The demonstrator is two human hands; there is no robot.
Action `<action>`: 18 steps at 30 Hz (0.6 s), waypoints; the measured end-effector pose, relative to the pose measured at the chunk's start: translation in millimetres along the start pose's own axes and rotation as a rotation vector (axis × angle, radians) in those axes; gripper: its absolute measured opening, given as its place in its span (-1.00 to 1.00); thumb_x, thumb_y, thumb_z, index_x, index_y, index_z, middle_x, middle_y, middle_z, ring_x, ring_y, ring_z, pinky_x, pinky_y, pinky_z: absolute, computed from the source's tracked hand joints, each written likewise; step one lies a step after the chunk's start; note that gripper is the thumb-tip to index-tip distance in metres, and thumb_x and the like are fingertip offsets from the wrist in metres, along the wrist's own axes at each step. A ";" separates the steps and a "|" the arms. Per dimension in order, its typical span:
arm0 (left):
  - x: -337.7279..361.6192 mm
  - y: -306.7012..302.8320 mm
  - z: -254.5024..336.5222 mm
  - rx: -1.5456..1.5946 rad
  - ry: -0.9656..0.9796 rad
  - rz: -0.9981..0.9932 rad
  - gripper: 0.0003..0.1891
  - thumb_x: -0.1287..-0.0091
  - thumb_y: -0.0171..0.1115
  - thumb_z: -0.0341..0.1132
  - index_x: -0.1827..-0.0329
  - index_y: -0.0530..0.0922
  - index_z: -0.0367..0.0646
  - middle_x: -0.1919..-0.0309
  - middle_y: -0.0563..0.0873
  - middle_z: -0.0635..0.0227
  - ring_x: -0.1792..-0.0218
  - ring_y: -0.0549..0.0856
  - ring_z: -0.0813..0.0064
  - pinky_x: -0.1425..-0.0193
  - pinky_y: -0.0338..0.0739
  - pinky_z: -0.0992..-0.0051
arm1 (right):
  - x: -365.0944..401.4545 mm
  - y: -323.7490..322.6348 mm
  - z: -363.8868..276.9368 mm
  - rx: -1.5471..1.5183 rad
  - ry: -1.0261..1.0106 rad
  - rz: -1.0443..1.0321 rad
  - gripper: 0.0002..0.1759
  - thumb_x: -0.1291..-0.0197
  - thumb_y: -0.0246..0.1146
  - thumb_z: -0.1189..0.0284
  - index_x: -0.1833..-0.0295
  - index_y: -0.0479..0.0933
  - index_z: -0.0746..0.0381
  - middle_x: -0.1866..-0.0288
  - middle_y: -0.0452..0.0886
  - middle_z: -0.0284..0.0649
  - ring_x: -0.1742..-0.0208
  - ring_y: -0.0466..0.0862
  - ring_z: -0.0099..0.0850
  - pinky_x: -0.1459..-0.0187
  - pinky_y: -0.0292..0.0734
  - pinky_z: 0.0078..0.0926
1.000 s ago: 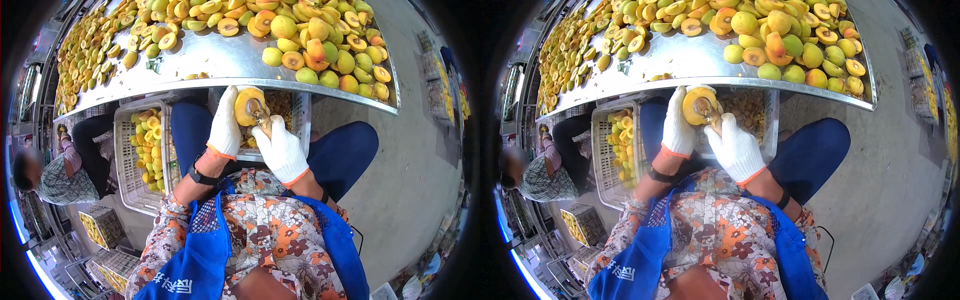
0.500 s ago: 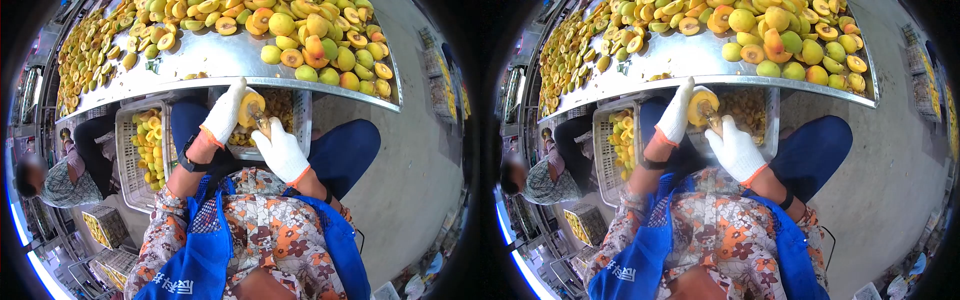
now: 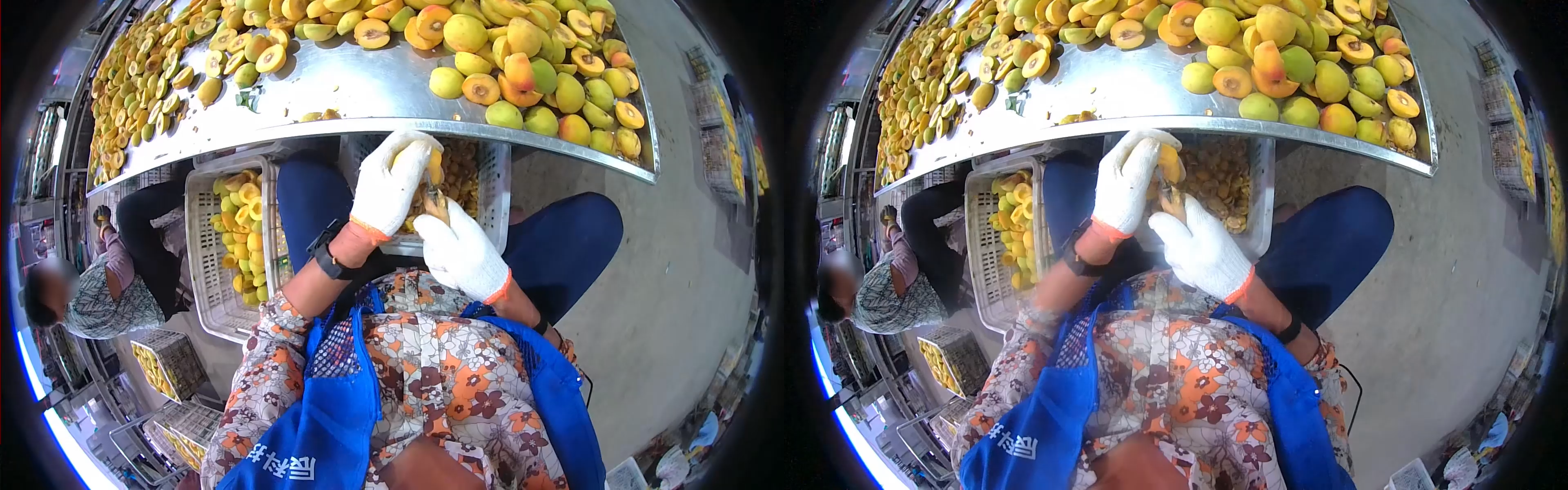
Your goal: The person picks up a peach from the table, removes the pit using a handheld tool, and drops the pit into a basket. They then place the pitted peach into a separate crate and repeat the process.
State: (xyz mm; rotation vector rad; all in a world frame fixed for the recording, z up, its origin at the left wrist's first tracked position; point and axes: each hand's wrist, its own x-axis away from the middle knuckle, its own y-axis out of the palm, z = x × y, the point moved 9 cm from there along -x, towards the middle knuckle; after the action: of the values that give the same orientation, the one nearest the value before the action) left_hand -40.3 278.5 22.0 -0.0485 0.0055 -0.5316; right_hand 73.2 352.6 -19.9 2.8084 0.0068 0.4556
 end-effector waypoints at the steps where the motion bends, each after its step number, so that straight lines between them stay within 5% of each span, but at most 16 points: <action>1: -1.9 0.1 -5.3 0.026 -0.020 -0.014 -0.64 -0.64 -0.03 -0.17 0.00 0.64 -0.28 0.27 0.74 0.28 0.25 0.69 0.55 0.09 0.58 0.57 | -2.0 0.7 -5.6 -0.056 -0.065 0.000 -0.78 -0.53 0.21 0.32 -0.14 0.49 0.18 0.45 0.50 -0.42 0.56 0.45 -0.60 0.53 0.35 -0.57; 2: -2.6 1.5 -10.6 0.054 -0.043 -0.031 -0.65 -0.64 -0.02 -0.18 0.00 0.64 -0.28 0.27 0.73 0.28 0.25 0.69 0.56 0.10 0.58 0.57 | -1.0 -1.9 -9.2 -0.054 -0.067 0.003 -0.78 -0.53 0.21 0.32 -0.14 0.49 0.18 0.45 0.50 -0.42 0.56 0.45 -0.60 0.53 0.35 -0.57; 4: -0.9 1.4 -20.2 0.085 -0.067 -0.010 -0.66 -0.64 -0.01 -0.19 0.00 0.64 -0.28 0.27 0.73 0.29 0.26 0.69 0.57 0.10 0.58 0.56 | 10.0 15.9 10.7 -0.553 0.365 -0.149 -0.82 -0.57 0.17 0.30 -0.16 0.47 0.05 0.48 0.44 -0.48 0.64 0.38 -0.66 0.64 0.22 -0.62; 8: 5.6 -2.1 -18.4 0.056 -0.039 0.130 -0.69 -0.64 0.02 -0.21 0.01 0.66 -0.25 0.26 0.73 0.35 0.26 0.67 0.61 0.13 0.56 0.56 | 2.3 15.7 4.5 -0.355 0.260 -0.086 -0.84 -0.60 0.13 0.26 -0.17 0.44 -0.02 0.51 0.39 -0.50 0.68 0.34 -0.67 0.69 0.14 -0.64; 12: 13.5 -9.9 -23.3 0.011 -0.056 0.267 -0.72 -0.64 0.03 -0.23 -0.01 0.67 -0.20 0.21 0.74 0.40 0.24 0.64 0.67 0.13 0.55 0.58 | 6.9 18.8 12.9 -0.471 0.379 -0.083 -0.78 -0.64 0.04 0.23 -0.10 0.45 0.13 0.52 0.34 -0.48 0.69 0.25 -0.67 0.70 0.07 -0.64; 14: 16.2 -12.4 -2.8 -0.137 0.139 0.299 -0.70 -0.65 0.01 -0.19 -0.02 0.67 -0.19 0.19 0.73 0.39 0.24 0.63 0.69 0.12 0.54 0.58 | 11.7 30.9 15.5 -0.591 0.463 -0.209 -0.72 -0.66 -0.02 0.19 -0.05 0.46 0.15 0.56 0.33 -0.47 0.73 0.22 -0.68 0.71 0.06 -0.63; 18: 2.2 -12.7 -13.6 0.052 0.038 0.082 -0.69 -0.65 0.01 -0.19 -0.05 0.63 -0.23 0.19 0.73 0.32 0.20 0.67 0.59 0.04 0.57 0.54 | 7.6 35.5 4.4 -0.705 0.477 -0.323 -0.69 -0.67 -0.06 0.16 0.00 0.45 0.15 0.62 0.29 -0.48 0.79 0.17 -0.69 0.74 0.03 -0.62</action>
State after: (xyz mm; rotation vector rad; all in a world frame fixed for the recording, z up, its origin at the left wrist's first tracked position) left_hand -45.1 265.8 9.1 0.0129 0.0301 -0.4503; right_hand 80.3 317.8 -11.4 1.9185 0.3263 0.8383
